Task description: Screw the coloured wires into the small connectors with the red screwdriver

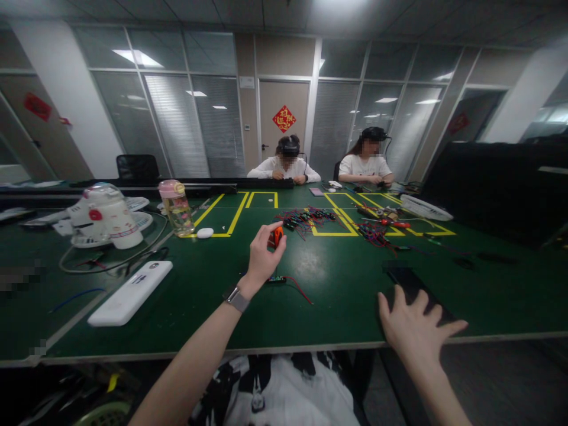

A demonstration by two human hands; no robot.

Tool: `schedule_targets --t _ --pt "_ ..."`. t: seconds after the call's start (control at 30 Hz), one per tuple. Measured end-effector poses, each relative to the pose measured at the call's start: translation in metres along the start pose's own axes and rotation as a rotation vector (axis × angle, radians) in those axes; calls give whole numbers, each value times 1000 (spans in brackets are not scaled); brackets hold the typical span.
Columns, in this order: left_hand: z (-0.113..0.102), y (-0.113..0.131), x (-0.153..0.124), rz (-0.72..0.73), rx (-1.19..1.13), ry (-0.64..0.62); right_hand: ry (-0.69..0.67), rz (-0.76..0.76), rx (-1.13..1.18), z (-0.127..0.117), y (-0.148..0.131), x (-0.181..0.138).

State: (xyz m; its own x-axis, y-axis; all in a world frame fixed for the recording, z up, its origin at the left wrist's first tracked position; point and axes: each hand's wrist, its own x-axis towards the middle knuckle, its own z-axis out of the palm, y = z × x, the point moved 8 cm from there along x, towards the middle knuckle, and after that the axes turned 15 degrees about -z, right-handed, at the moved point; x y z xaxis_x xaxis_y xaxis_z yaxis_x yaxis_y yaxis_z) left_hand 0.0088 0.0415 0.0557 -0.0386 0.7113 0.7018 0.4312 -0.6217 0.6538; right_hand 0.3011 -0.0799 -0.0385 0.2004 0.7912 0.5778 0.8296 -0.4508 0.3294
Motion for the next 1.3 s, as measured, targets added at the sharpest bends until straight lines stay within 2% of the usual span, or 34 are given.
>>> schedule_targets --t 0.67,1.3 --pt "0 -1 0 8 9 16 -95 35 101 11 4 2" --pt "0 1 1 1 0 -7 -97 36 85 20 7 1"
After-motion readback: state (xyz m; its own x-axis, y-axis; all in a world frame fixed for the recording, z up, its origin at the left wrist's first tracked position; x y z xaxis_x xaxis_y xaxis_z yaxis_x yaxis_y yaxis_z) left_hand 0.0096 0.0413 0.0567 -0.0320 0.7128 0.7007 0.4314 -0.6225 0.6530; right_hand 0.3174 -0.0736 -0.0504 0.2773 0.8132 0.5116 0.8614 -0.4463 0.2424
